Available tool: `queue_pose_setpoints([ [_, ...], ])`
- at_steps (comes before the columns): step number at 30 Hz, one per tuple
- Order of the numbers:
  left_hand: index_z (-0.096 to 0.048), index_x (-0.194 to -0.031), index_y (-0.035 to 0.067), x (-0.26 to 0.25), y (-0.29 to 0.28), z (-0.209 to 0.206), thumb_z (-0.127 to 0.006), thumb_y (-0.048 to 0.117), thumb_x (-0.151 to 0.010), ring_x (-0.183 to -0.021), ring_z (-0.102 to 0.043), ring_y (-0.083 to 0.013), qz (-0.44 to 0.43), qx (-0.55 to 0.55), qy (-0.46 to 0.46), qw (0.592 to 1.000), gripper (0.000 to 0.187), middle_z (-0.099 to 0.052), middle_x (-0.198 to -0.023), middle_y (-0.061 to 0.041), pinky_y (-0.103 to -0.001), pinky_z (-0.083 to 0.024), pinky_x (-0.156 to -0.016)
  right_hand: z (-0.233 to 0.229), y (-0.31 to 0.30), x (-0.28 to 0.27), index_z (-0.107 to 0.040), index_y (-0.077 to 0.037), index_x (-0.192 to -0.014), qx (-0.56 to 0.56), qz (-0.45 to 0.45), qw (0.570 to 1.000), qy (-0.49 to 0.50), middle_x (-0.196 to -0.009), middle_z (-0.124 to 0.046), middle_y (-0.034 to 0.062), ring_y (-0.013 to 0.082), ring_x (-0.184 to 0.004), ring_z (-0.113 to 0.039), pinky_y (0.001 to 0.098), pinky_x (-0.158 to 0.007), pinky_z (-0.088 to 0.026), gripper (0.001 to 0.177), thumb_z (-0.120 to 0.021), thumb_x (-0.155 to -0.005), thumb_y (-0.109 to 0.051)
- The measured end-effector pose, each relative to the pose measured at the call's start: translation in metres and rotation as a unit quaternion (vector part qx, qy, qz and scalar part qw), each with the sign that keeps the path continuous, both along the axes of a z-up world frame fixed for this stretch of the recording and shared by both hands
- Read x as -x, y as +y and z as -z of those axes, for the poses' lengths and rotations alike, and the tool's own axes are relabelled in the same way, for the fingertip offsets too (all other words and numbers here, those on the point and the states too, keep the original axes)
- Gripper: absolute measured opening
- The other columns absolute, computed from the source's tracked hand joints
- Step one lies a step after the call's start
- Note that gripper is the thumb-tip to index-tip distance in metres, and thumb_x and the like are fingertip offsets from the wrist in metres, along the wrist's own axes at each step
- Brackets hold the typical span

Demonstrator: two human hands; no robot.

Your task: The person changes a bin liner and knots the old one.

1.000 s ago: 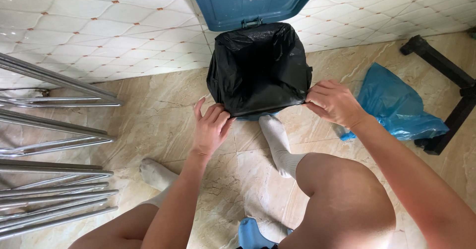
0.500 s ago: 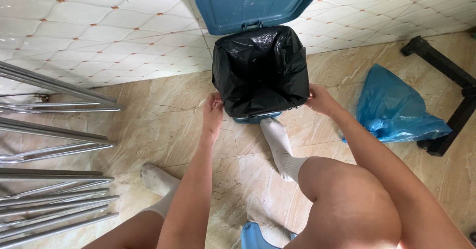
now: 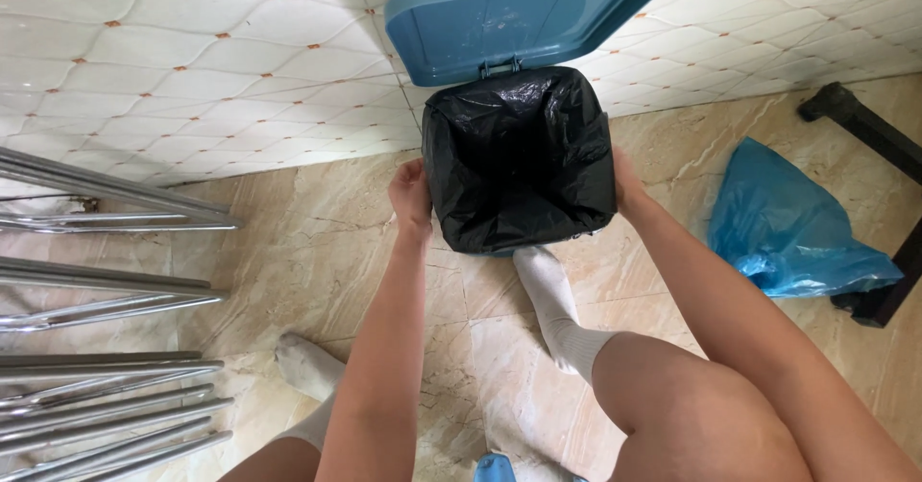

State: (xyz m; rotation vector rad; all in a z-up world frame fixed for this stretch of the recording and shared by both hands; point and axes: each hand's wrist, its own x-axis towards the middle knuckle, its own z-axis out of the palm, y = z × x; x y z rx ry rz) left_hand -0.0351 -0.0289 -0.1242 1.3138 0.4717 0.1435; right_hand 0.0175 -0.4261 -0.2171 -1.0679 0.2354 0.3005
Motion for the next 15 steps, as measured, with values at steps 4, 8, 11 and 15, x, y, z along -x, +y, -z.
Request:
queue_pose_setpoints([
  [4,-0.073,-0.102,-0.005,-0.017,-0.003,0.034,-0.071,0.009,-0.091,-0.081,-0.065,-0.0126,0.047,-0.032,-0.039,0.998,0.018,-0.076,-0.093,-0.007,-0.027,-0.052,-0.071,-0.014,0.008,0.002,-0.062,0.003,-0.129,0.123,-0.047,0.99,-0.05,-0.111,-0.07,0.012,0.0199,-0.094,-0.066,0.0359,-0.081,-0.059,0.036,-0.059,-0.098,-0.016],
  [8,-0.074,-0.098,-0.003,-0.024,0.004,0.039,-0.076,0.015,-0.085,-0.079,-0.067,-0.015,0.04,-0.141,0.061,0.987,0.022,-0.076,-0.088,-0.011,-0.029,-0.052,-0.069,-0.019,-0.002,-0.003,-0.063,0.004,-0.13,0.287,-0.098,0.945,-0.122,-0.114,-0.07,0.0108,0.0161,-0.098,-0.062,0.0341,-0.083,-0.056,0.038,-0.065,-0.096,-0.012],
  [11,-0.074,-0.104,0.0,-0.018,0.021,0.024,-0.074,0.015,-0.084,-0.085,-0.07,-0.0186,0.049,-0.184,0.039,0.981,0.025,-0.077,-0.096,-0.013,-0.032,-0.054,-0.075,-0.06,-0.003,-0.001,-0.067,0.006,-0.128,0.338,-0.111,0.931,-0.081,-0.116,-0.072,0.0117,0.0166,-0.1,-0.063,0.0321,-0.085,-0.055,0.034,-0.066,-0.1,-0.013],
  [15,-0.069,-0.112,0.005,0.016,0.023,-0.115,-0.063,0.019,-0.101,-0.093,-0.072,-0.0226,0.099,-0.349,-0.021,0.931,0.019,-0.071,-0.109,-0.012,-0.037,-0.058,-0.081,-0.187,0.023,0.026,-0.065,-0.004,-0.126,0.594,-0.074,0.796,-0.089,-0.117,-0.071,0.0114,0.0191,-0.103,-0.067,0.0348,-0.085,-0.055,0.032,-0.07,-0.1,-0.023],
])
